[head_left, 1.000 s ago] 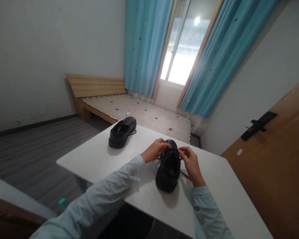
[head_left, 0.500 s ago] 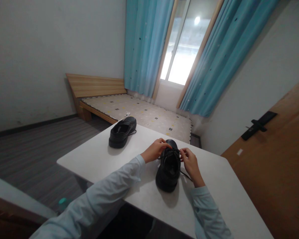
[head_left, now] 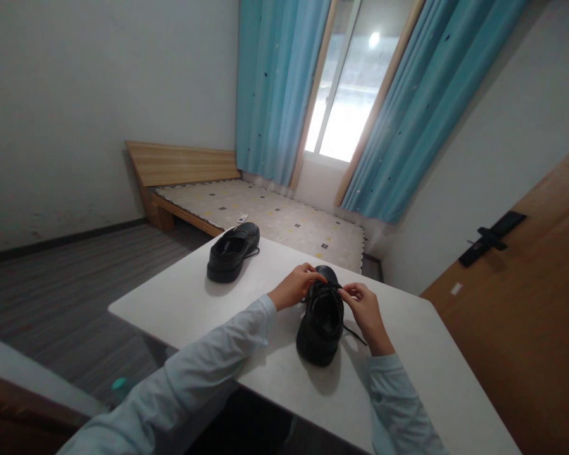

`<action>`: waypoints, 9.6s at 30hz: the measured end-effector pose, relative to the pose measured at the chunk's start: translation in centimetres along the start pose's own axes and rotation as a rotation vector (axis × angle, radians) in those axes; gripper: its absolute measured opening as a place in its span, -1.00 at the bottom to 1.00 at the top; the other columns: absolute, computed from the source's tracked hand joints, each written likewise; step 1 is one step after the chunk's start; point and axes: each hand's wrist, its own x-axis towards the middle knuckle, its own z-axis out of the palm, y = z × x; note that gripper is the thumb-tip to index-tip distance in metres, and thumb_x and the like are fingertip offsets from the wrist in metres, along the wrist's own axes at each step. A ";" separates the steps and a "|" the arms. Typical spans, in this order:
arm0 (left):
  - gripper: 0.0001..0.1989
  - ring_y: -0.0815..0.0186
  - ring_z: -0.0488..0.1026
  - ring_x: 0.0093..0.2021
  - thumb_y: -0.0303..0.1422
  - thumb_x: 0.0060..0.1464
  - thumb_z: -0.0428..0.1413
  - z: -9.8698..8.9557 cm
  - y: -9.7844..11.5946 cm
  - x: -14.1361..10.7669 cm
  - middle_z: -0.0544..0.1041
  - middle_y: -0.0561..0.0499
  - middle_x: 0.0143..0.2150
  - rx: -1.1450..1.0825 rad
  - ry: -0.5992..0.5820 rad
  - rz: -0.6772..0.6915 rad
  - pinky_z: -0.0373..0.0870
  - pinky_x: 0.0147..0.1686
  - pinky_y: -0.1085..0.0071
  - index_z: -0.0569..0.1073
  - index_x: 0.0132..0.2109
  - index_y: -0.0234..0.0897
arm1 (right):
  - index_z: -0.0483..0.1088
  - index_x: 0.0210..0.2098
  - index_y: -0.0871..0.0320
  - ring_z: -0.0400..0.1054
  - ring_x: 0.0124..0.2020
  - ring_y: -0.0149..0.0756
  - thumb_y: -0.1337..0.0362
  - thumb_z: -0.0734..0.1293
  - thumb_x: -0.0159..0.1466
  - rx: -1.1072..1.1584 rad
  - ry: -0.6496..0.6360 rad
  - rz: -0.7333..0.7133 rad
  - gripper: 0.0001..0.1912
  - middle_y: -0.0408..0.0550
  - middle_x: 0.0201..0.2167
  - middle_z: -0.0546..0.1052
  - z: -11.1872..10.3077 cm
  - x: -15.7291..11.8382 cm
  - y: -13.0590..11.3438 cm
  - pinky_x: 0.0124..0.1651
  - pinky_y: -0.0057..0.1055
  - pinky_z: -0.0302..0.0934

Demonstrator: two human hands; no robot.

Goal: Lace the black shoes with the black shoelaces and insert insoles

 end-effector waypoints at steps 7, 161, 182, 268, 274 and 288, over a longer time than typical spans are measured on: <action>-0.67 0.33 0.34 -0.15 -0.54 0.11 -0.06 0.1 -0.2 0.0 0.36 -0.06 -0.17 0.011 0.014 0.015 0.30 -0.01 0.33 0.53 -0.09 -0.23 | 0.36 -0.42 0.15 0.37 -0.32 -0.28 0.07 0.37 0.08 0.015 0.100 -0.119 -0.73 -0.05 -0.34 0.40 0.4 -0.4 -1.2 -0.20 -0.25 0.35; -0.98 0.35 0.35 -0.31 -0.43 0.11 0.02 0.9 1.6 -0.1 0.42 0.04 -0.34 -0.150 0.153 -0.159 0.29 -0.22 0.40 0.32 -0.28 -0.29 | 0.24 0.02 0.12 0.15 0.16 0.00 -0.11 0.23 0.15 -0.473 -0.150 -0.222 -0.43 0.14 0.10 0.29 1.3 -0.8 1.3 0.15 0.06 0.03; -0.80 0.39 0.46 -0.33 -0.53 -0.10 0.13 1.0 0.4 0.4 0.43 0.06 -0.34 -0.788 0.137 -0.179 0.33 -0.28 0.44 0.28 -0.29 -0.32 | 0.12 0.12 0.16 0.18 0.13 0.05 -0.11 0.27 0.11 -0.456 -0.127 -0.200 -0.30 0.18 0.09 0.30 1.1 -0.7 0.9 0.10 0.07 0.10; -0.90 0.39 0.45 -0.34 -0.36 0.06 0.09 -2.0 0.2 0.2 0.53 0.05 -0.35 -0.093 0.262 -0.148 0.36 -0.28 0.48 0.44 -0.26 -0.27 | 0.22 -0.07 0.14 0.25 0.04 -0.07 -0.10 0.23 0.17 -0.309 -0.067 -0.174 -0.49 0.11 -0.06 0.37 1.1 -1.0 0.2 0.12 -0.06 0.11; -0.82 0.39 0.42 -0.32 -0.39 0.06 0.10 -1.5 0.2 0.0 0.50 -0.01 -0.27 -0.081 0.060 0.029 0.35 -0.30 0.50 0.48 -0.16 -0.29 | 0.28 -0.22 0.13 0.28 -0.04 -0.13 0.09 0.07 0.31 -0.312 0.008 -0.214 -0.71 0.08 -0.16 0.42 0.9 -0.7 0.4 0.08 -0.08 0.12; -0.66 0.20 0.35 -0.06 -0.24 -0.08 0.25 -1.4 0.5 0.0 0.47 -0.11 -0.13 -0.021 -0.026 0.146 0.25 0.02 0.26 0.53 -0.11 -0.22 | 0.34 -0.37 0.14 0.28 -0.09 -0.08 0.12 0.24 0.17 -0.122 0.000 -0.113 -0.79 0.09 -0.16 0.38 0.7 -0.3 1.4 -0.20 -0.15 0.28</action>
